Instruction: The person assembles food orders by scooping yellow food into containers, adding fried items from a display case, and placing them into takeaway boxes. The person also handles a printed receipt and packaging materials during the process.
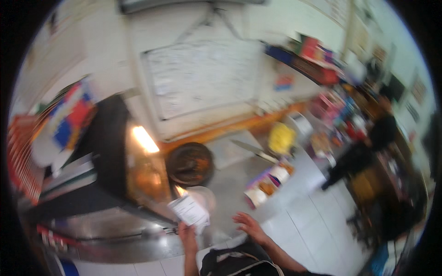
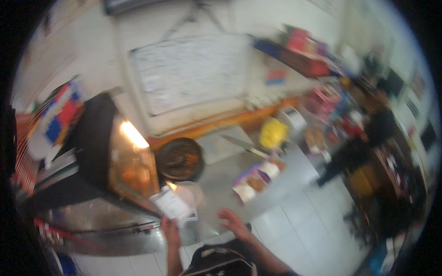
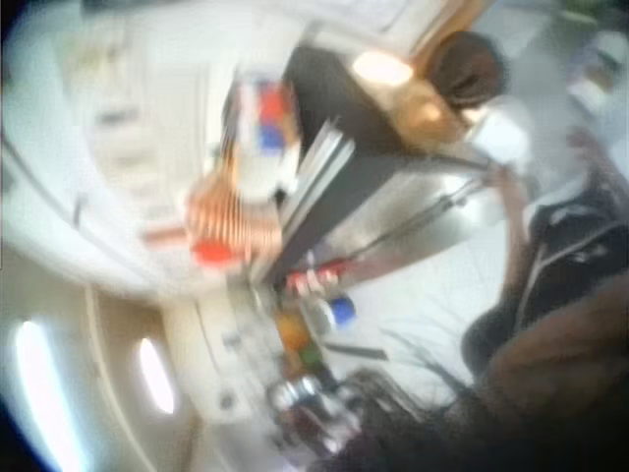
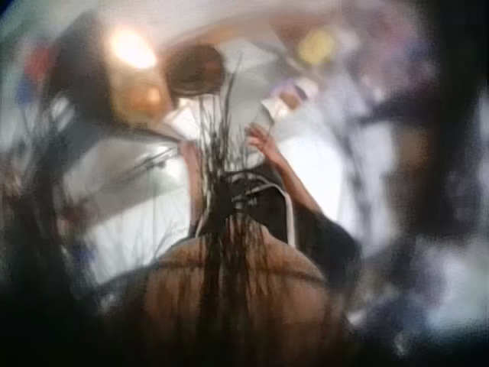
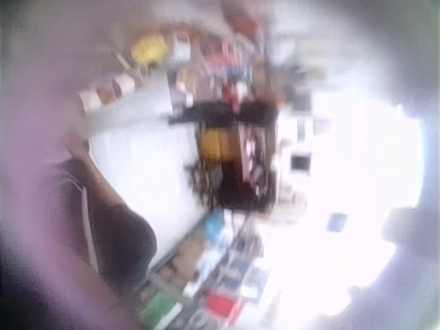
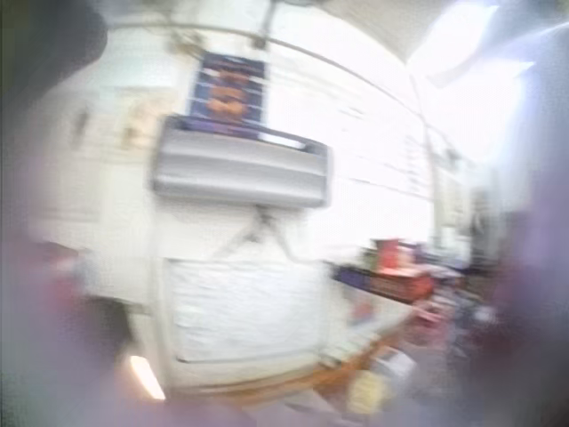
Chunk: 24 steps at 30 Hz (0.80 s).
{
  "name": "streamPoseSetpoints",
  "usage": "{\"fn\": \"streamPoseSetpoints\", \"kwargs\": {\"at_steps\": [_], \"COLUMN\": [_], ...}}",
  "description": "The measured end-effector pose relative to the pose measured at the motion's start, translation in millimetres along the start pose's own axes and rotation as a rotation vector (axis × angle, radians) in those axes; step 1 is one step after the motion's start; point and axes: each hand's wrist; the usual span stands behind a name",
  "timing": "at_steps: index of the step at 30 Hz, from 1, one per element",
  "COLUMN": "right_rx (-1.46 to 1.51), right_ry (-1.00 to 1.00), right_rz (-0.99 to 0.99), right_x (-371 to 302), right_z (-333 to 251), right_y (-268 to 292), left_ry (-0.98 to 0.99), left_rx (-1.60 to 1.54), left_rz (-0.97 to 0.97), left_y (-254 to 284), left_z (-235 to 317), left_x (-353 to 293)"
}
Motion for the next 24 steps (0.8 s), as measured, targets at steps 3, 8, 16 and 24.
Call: {"fn": "streamPoseSetpoints", "kwargs": {"at_steps": [3,8,16,24], "right_rx": [-0.088,0.097,-0.369,-0.784], "right_ry": [0.008,0.079,-0.029,-0.085], "right_rz": [0.189,0.596,1.113,1.301], "right_x": [2,-14,-40,-46], "right_z": [-19,-34,-36,-2], "right_y": [-6,77,285,430], "left_ry": [0.228,0.247,-0.224,-0.498], "left_rx": [-0.010,0.110,0.764,1.481], "left_rz": [-0.373,-0.866,-1.054,-1.041], "left_y": [-84,-183,-356,-459], "left_z": [-69,-106,-170,-255], "left_x": [-18,-5,39,81]}}
Point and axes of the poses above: each hand's wrist, its own x-axis towards the middle knuckle, its own y-axis out of the back of the hand, z = x × y, and after that the axes turned 7 degrees about -z, right-handed
